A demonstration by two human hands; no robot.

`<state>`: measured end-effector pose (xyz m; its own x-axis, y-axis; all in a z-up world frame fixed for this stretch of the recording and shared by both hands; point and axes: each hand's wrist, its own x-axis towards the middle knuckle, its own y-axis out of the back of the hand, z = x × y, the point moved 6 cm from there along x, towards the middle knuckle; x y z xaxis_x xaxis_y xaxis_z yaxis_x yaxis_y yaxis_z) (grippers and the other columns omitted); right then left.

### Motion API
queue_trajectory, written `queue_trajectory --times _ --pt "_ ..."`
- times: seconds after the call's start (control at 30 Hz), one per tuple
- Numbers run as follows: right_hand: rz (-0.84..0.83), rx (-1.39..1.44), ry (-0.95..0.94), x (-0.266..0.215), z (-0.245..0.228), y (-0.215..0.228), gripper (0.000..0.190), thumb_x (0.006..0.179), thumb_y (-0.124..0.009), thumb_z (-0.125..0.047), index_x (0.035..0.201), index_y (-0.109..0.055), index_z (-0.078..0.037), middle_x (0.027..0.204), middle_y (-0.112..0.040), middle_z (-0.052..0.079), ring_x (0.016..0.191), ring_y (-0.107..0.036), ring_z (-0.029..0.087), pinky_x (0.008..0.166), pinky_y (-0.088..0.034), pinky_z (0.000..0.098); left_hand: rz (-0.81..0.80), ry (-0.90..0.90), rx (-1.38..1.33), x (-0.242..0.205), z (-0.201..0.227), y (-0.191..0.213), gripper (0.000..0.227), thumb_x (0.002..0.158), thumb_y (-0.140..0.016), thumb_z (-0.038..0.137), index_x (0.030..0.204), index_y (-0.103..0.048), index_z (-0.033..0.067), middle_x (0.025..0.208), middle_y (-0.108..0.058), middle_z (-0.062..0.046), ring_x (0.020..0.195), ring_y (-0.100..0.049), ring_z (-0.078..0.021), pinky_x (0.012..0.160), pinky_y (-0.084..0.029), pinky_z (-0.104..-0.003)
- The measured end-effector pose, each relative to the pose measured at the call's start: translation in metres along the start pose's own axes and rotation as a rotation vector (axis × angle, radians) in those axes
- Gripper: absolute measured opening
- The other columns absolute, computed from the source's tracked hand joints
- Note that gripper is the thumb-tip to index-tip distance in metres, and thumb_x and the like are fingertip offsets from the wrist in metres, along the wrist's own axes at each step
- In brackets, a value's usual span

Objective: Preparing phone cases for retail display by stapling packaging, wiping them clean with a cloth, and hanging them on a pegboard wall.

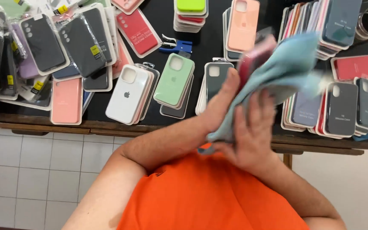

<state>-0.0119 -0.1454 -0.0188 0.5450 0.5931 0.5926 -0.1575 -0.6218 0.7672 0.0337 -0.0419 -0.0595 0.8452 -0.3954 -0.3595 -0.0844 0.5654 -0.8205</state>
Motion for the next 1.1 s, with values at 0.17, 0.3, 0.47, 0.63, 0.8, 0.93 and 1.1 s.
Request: queue_trajectory --times 0.17,0.3,0.47,0.63,0.8,0.93,1.1 --pt "0.006 0.113 -0.079 0.012 0.017 0.024 0.099 0.119 -0.047 -0.071 0.191 -0.019 -0.008 0.197 -0.014 0.026 0.188 -0.013 0.05 0.158 -0.014 0.0732 0.336 0.22 0.468 -0.02 -0.001 0.001 0.093 0.078 -0.043 0.096 0.109 -0.081 0.0173 0.109 -0.079 -0.007 0.099 -0.067 -0.0187 0.092 -0.061 -0.039" --pt "0.041 0.07 -0.109 0.002 0.011 0.014 0.097 0.122 -0.043 -0.067 0.191 -0.012 -0.007 0.197 -0.008 0.03 0.188 -0.01 0.054 0.159 -0.015 0.0747 -0.326 -0.568 0.509 -0.004 0.028 -0.029 0.085 0.124 -0.028 0.068 0.188 -0.023 0.0118 0.198 -0.021 -0.005 0.187 -0.016 -0.0182 0.166 -0.009 -0.041" --pt "-0.031 0.074 0.037 0.004 0.016 0.007 0.106 0.118 -0.054 -0.075 0.19 -0.016 -0.006 0.194 -0.009 0.034 0.183 -0.011 0.061 0.153 -0.016 0.0799 -0.175 -0.634 0.606 -0.017 0.043 -0.027 0.089 0.122 -0.028 0.068 0.186 -0.026 0.0059 0.193 -0.031 -0.011 0.183 -0.022 -0.0201 0.158 -0.012 -0.037" --pt "0.134 0.135 -0.147 0.039 0.018 0.029 0.091 0.123 -0.028 -0.072 0.193 -0.017 -0.015 0.201 -0.009 0.018 0.193 -0.008 0.042 0.165 -0.007 0.0699 -0.52 -0.324 0.175 -0.004 -0.017 -0.014 0.092 0.119 -0.037 0.064 0.19 -0.011 0.0111 0.2 -0.011 -0.003 0.184 -0.015 -0.0171 0.157 -0.016 -0.039" --pt "-0.039 0.019 -0.011 0.001 0.006 -0.019 0.098 0.122 -0.048 -0.069 0.188 -0.02 -0.003 0.194 -0.018 0.032 0.182 -0.018 0.061 0.151 -0.02 0.0786 0.087 -0.285 0.361 0.001 0.026 0.027 0.098 0.104 -0.035 0.078 0.17 -0.055 0.0077 0.172 -0.058 -0.012 0.162 -0.049 -0.02 0.145 -0.033 -0.037" --pt "0.121 0.179 -0.153 0.051 0.008 0.021 0.085 0.128 -0.028 -0.063 0.188 -0.024 -0.003 0.197 -0.02 0.025 0.19 -0.018 0.049 0.163 -0.018 0.0704 -0.53 -0.561 0.423 -0.041 0.023 -0.028 0.078 0.131 -0.034 0.055 0.19 -0.009 0.0111 0.204 0.003 -0.009 0.194 0.001 -0.0252 0.167 -0.006 -0.047" --pt "0.042 0.138 0.0 0.022 0.01 -0.023 0.096 0.12 -0.044 -0.066 0.185 -0.026 0.002 0.191 -0.02 0.034 0.178 -0.017 0.064 0.148 -0.02 0.0788 -0.037 -0.276 0.249 -0.022 0.05 -0.017 0.102 0.108 -0.041 0.076 0.182 -0.036 0.0055 0.19 -0.034 -0.019 0.179 -0.029 -0.0302 0.153 -0.016 -0.043"
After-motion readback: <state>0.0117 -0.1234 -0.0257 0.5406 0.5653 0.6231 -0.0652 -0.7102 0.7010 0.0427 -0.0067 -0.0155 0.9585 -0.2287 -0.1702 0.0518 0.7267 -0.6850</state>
